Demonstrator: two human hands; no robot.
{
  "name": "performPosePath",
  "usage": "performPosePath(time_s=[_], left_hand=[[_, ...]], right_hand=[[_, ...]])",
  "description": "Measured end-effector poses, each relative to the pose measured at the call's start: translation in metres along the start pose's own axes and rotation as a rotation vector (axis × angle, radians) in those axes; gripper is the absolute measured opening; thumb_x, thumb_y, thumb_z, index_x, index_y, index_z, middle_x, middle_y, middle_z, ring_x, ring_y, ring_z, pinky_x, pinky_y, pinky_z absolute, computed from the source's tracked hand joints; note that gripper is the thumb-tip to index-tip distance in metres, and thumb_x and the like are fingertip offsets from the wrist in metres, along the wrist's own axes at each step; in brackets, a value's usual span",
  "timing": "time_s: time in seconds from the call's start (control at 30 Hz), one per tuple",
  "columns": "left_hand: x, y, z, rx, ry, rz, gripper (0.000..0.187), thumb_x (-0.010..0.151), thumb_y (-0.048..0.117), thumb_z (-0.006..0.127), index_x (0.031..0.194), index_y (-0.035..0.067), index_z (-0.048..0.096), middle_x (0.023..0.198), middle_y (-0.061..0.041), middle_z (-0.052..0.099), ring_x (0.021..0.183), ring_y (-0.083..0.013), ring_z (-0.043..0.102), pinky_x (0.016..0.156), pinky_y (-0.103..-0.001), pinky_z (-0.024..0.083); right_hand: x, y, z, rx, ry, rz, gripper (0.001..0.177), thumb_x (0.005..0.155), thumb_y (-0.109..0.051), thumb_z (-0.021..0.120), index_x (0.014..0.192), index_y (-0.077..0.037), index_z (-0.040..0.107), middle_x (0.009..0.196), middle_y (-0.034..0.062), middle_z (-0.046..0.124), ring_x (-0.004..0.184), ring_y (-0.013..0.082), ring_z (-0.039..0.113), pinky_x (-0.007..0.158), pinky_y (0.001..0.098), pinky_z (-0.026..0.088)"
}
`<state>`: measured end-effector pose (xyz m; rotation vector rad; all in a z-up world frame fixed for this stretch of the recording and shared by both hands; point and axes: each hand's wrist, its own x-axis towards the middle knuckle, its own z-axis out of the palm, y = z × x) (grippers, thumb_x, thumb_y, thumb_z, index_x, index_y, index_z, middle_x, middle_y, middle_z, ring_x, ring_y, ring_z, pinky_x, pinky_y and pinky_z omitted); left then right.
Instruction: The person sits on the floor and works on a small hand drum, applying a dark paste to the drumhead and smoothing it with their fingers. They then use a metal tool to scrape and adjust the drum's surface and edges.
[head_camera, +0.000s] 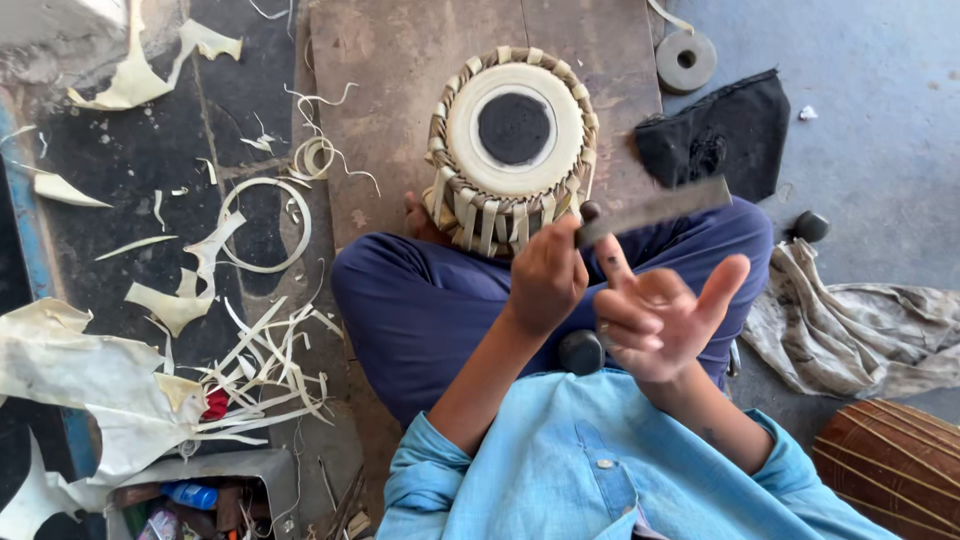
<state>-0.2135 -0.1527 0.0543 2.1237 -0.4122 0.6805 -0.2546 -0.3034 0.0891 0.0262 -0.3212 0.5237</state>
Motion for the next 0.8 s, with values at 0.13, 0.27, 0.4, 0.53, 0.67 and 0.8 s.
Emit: performPosePath(time_s=[0.13,0.27,0.4,0.53,0.67,0.8], left_hand=[[0.015,-0.004,-0.008,0.065,-0.012,-0.088,0.032,0.094,-0.001,0.056,0.125,-0.004,0.054,0.101,-0.02,0.065,0.089,-0.0379,0.067,0.079,-0.043,0.056],[0.015,0.005,-0.022,0.009,-0.12,0.0,0.027,0.097,-0.002,0.058,0.124,-0.001,0.056,0.099,-0.017,0.065,0.087,-0.0346,0.068,0.078,-0.042,0.056],[0.015,0.012,-0.012,0.028,-0.23,0.063,0.033,0.092,0.0,0.06,0.124,-0.005,0.055,0.094,-0.018,0.064,0.084,-0.0355,0.068,0.075,-0.042,0.056],[0.027,-0.002,-0.011,-0.025,-0.198,-0.002,0.032,0.09,-0.001,0.06,0.121,-0.003,0.057,0.095,-0.019,0.067,0.085,-0.0367,0.069,0.075,-0.043,0.056],[0.022,-0.006,-0.01,-0.14,-0.13,0.005,0.026,0.097,-0.003,0.059,0.122,-0.002,0.056,0.101,-0.019,0.068,0.092,-0.0368,0.07,0.081,-0.042,0.058],[0.001,0.004,0.0,-0.236,-0.173,0.06,0.029,0.09,-0.003,0.058,0.119,-0.002,0.056,0.093,-0.019,0.064,0.085,-0.0368,0.068,0.079,-0.044,0.057]], right_hand=[[-0.012,0.009,-0.002,-0.537,-0.053,-0.036,0.102,0.089,-0.089,0.03,0.104,0.0,0.079,0.177,0.0019,0.025,0.079,0.0121,0.048,0.068,0.0296,0.04],[-0.009,-0.012,-0.003,-0.6,0.1,-0.105,0.108,0.089,-0.09,0.026,0.103,0.003,0.079,0.172,0.0058,0.026,0.073,0.0157,0.045,0.067,0.028,0.039],[-0.005,-0.011,0.02,-1.455,0.145,0.021,0.111,0.087,-0.095,0.019,0.092,-0.001,0.077,0.169,0.0276,0.023,0.066,0.0126,0.053,0.064,0.0288,0.044],[-0.007,-0.008,0.035,-2.001,-0.049,-0.025,0.091,0.097,-0.08,0.033,0.092,-0.002,0.079,0.167,0.0288,0.02,0.077,0.0155,0.063,0.073,0.0312,0.049],[-0.02,-0.022,0.032,-1.783,0.22,-0.066,0.077,0.099,-0.07,0.049,0.09,0.001,0.076,0.171,0.0226,0.027,0.074,0.0158,0.062,0.072,0.0318,0.051],[-0.021,-0.024,0.024,-0.468,0.203,-0.191,0.061,0.104,-0.056,0.055,0.084,-0.001,0.074,0.172,0.0128,0.02,0.079,0.015,0.052,0.065,0.0286,0.049]])
